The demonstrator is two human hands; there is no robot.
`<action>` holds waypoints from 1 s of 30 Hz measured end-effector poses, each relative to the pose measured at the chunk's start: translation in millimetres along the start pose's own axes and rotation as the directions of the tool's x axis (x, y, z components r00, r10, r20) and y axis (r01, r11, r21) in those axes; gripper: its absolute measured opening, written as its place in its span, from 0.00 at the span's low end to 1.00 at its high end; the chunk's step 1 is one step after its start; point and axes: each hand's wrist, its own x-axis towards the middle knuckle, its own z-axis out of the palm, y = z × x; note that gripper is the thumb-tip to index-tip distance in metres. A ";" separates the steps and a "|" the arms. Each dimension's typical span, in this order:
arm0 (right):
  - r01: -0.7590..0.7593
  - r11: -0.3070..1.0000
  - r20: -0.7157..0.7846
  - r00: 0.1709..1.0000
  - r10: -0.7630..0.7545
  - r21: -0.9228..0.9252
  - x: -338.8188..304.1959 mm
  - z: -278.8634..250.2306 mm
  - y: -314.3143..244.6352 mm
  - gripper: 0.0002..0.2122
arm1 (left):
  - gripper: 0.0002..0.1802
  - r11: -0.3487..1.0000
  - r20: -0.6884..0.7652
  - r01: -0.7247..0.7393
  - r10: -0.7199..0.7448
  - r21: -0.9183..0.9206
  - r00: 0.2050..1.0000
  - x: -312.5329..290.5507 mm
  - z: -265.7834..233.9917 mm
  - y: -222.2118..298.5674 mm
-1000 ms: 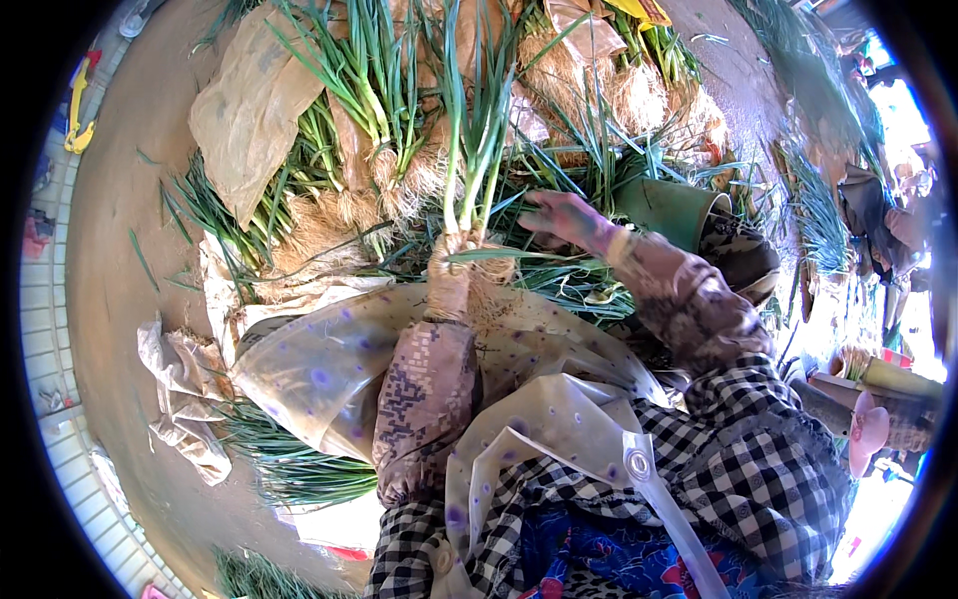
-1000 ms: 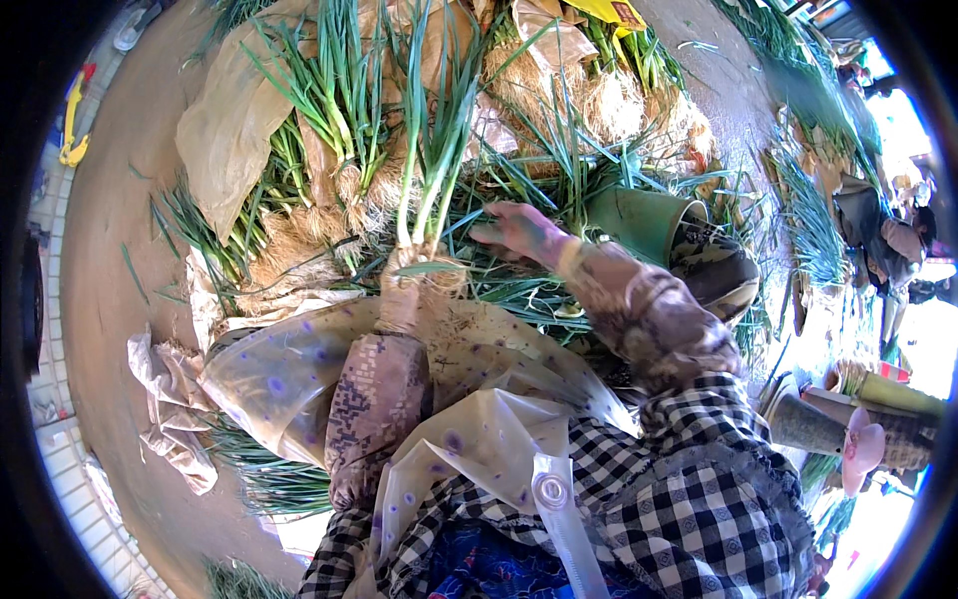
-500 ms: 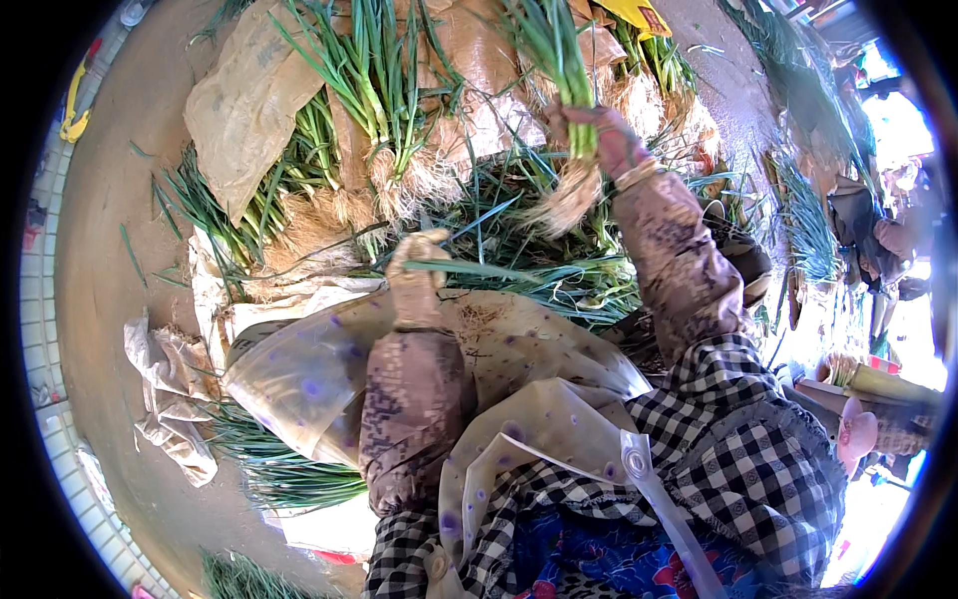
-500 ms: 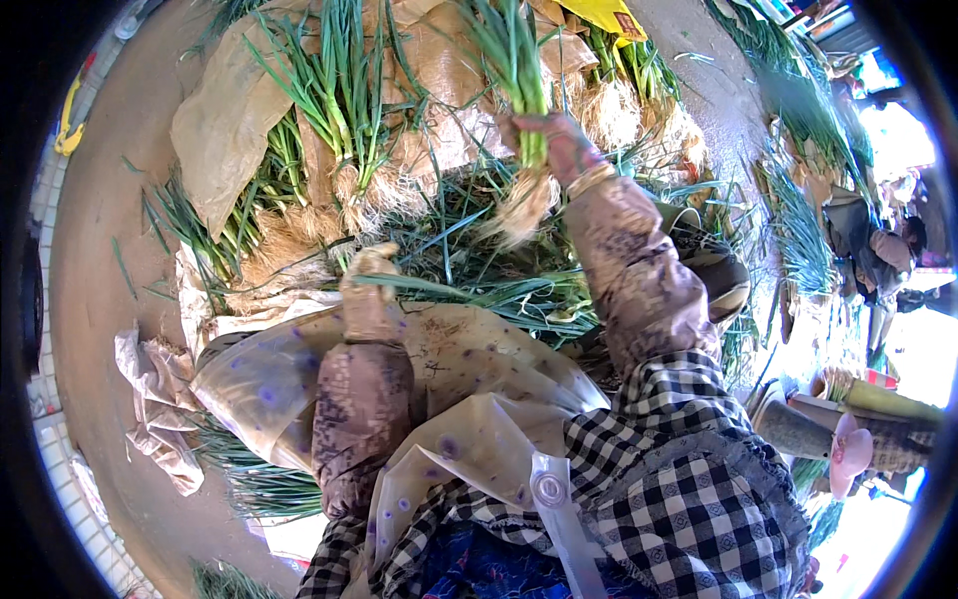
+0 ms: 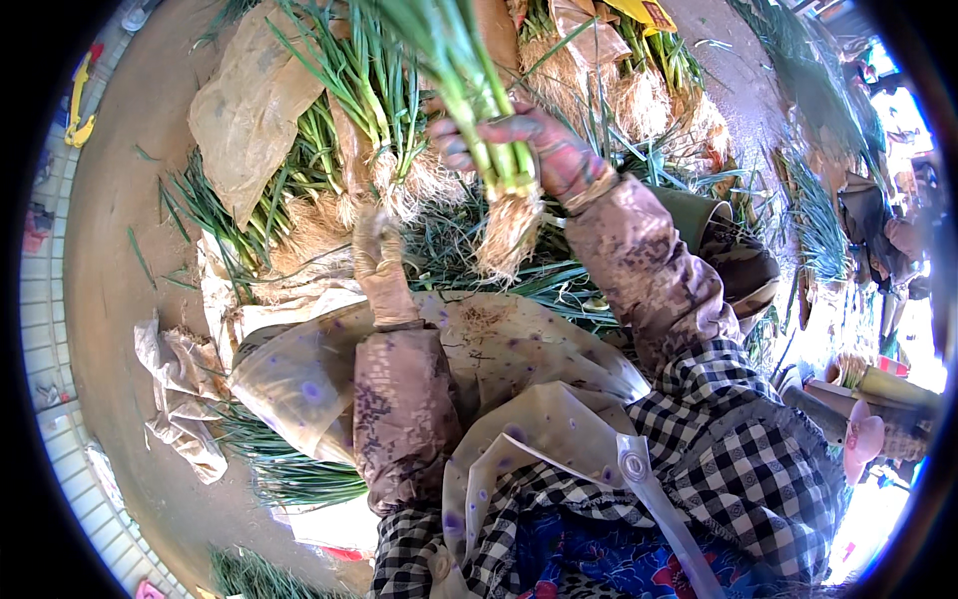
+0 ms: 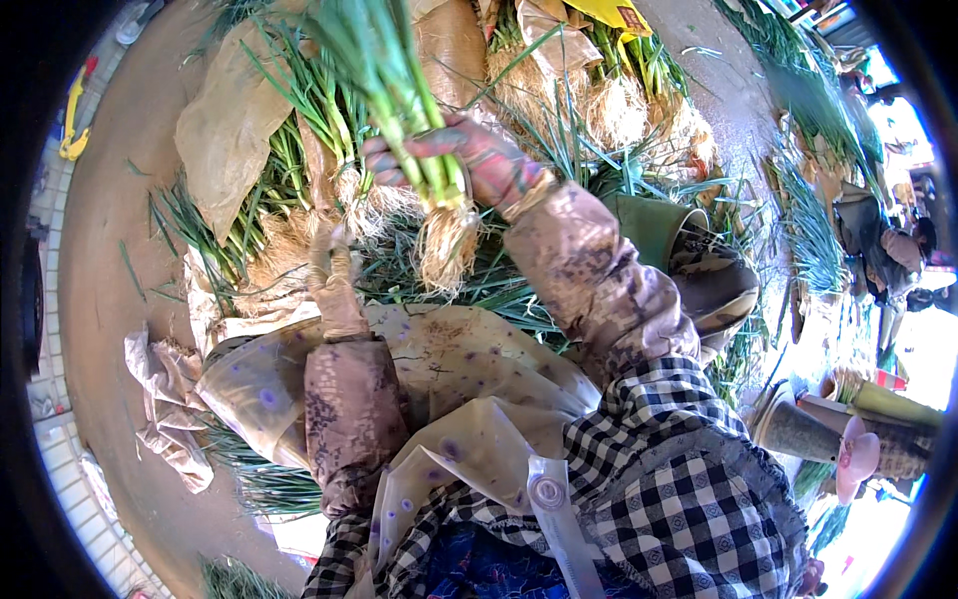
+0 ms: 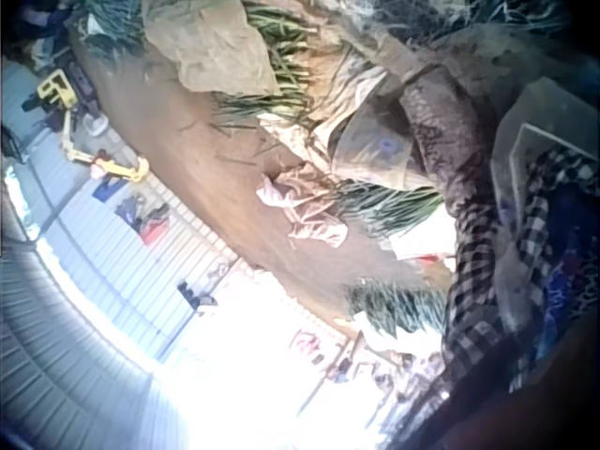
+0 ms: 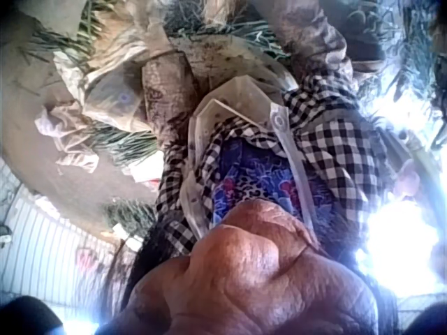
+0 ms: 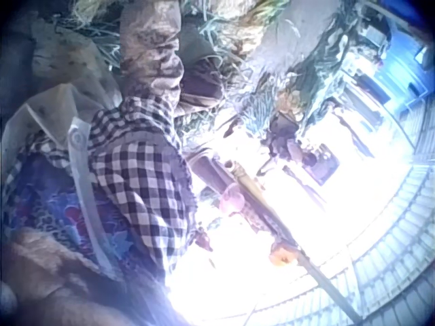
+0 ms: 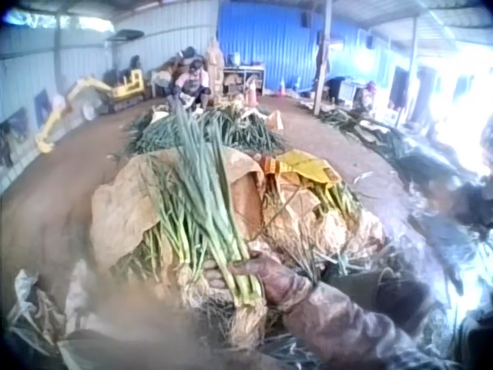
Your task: The person cleans a bundle of leeks by hand, stripping off outer layers and dirt from each one before placing it onto a sorted pile.
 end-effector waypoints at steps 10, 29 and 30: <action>-0.295 0.856 -0.281 0.942 0.186 -0.424 27.9 -33.9 94.0 0.20 | 0.14 0.761 0.319 0.467 -0.351 -0.451 0.880 -19.7 26.7 -63.4; -0.195 0.736 0.115 0.930 0.349 -0.648 -79.7 22.9 24.3 0.08 | 0.12 0.893 0.071 0.259 -0.251 -0.369 0.965 -19.1 12.2 -64.1; -0.474 0.697 -0.038 0.840 0.542 -0.538 -84.0 8.5 17.6 0.09 | 0.13 0.919 0.062 0.273 -0.266 -0.284 0.962 -13.6 -0.3 -79.0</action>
